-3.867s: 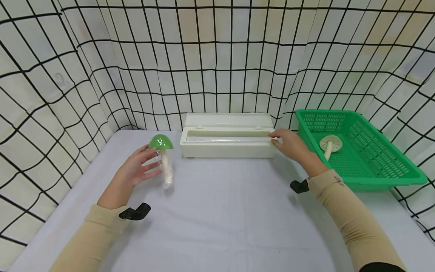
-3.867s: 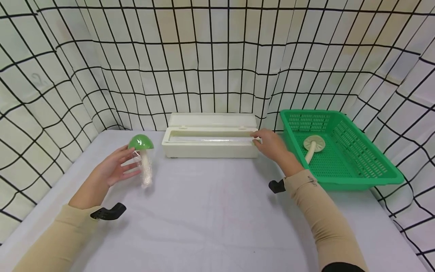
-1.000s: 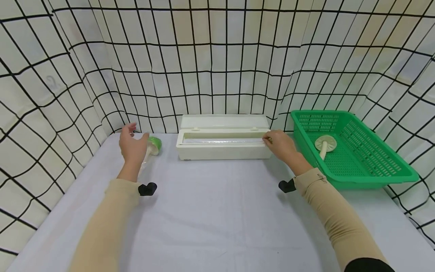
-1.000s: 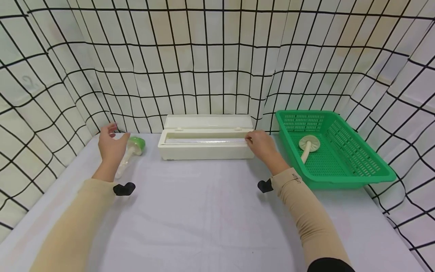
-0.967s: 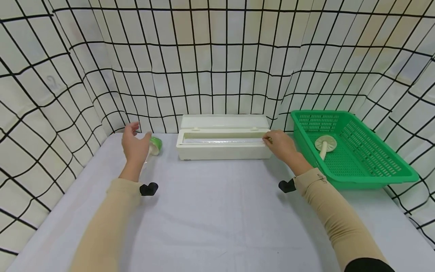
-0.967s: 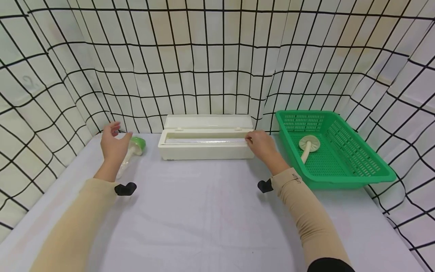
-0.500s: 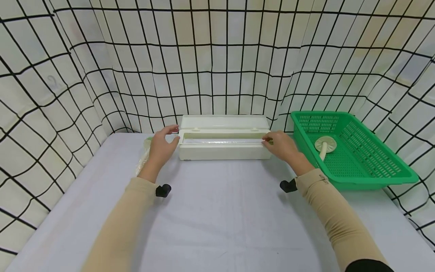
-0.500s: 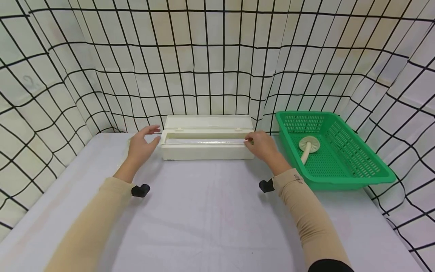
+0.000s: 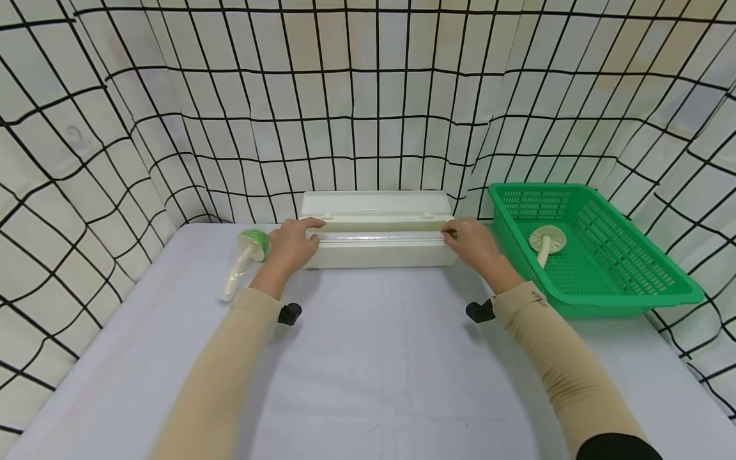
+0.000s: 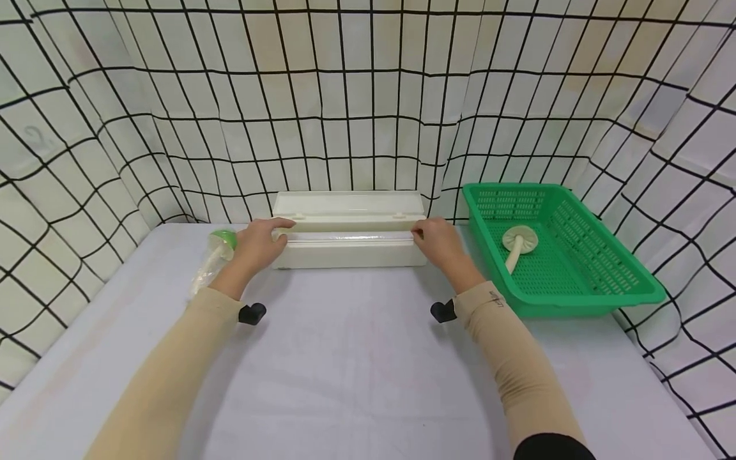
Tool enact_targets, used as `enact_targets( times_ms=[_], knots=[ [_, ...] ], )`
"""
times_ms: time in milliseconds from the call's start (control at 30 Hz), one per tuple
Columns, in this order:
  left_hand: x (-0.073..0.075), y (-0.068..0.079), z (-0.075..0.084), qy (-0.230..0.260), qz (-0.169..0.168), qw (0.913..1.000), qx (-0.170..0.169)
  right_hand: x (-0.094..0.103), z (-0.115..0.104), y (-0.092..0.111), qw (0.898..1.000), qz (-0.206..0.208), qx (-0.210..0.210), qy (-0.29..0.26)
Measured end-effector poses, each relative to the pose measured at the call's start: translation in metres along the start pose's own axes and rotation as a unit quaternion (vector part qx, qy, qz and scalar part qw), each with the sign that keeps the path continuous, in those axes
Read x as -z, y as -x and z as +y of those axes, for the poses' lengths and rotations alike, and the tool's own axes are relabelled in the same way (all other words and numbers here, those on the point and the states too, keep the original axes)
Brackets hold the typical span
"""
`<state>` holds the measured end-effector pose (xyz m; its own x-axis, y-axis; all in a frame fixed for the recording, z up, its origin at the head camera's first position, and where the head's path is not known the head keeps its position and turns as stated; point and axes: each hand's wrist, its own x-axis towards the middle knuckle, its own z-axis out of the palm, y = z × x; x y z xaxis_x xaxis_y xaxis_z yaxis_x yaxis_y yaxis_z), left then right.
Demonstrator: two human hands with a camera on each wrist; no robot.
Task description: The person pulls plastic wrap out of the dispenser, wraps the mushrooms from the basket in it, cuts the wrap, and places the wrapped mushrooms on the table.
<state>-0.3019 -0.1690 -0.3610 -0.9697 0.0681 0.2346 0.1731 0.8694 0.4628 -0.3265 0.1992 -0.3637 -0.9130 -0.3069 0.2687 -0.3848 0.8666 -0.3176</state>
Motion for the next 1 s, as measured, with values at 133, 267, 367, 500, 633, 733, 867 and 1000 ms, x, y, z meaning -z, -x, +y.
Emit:
enact_targets(
  times_ms=[133, 267, 367, 500, 633, 733, 867, 1000],
  knots=[
    [0.0002, -0.0012, 0.0011, -0.001, 0.002, 1.0000, 0.007, -0.0014, -0.0030, -0.0012, 1.000, 0.008, 0.001, 0.006],
    [-0.0010, -0.0016, 0.0001, -0.013, 0.005, 0.9997, 0.018, -0.0020, -0.0062, -0.0012, 1.000, 0.020, 0.012, 0.006],
    [-0.0021, -0.0017, -0.0021, -0.012, 0.013, 0.9995, 0.026, -0.0032, -0.0072, -0.0016, 0.999, 0.028, 0.018, 0.010],
    [-0.0025, -0.0015, -0.0047, -0.001, 0.035, 0.9988, 0.035, -0.0043, -0.0070, -0.0023, 0.999, 0.039, 0.023, 0.017],
    [-0.0015, 0.0002, -0.0041, 0.011, 0.050, 0.9976, 0.047, -0.0035, -0.0065, -0.0025, 0.998, 0.051, 0.033, 0.023],
    [-0.0004, 0.0021, -0.0013, 0.020, 0.050, 0.9970, 0.056, -0.0015, -0.0057, -0.0027, 0.997, 0.056, 0.040, 0.027],
    [-0.0001, 0.0040, 0.0014, 0.032, 0.052, 0.9963, 0.060, 0.0022, -0.0049, -0.0037, 0.997, 0.056, 0.039, 0.031],
    [-0.0010, 0.0041, 0.0018, 0.042, 0.057, 0.9953, 0.067, 0.0052, -0.0048, -0.0053, 0.996, 0.059, 0.044, 0.040]
  ],
)
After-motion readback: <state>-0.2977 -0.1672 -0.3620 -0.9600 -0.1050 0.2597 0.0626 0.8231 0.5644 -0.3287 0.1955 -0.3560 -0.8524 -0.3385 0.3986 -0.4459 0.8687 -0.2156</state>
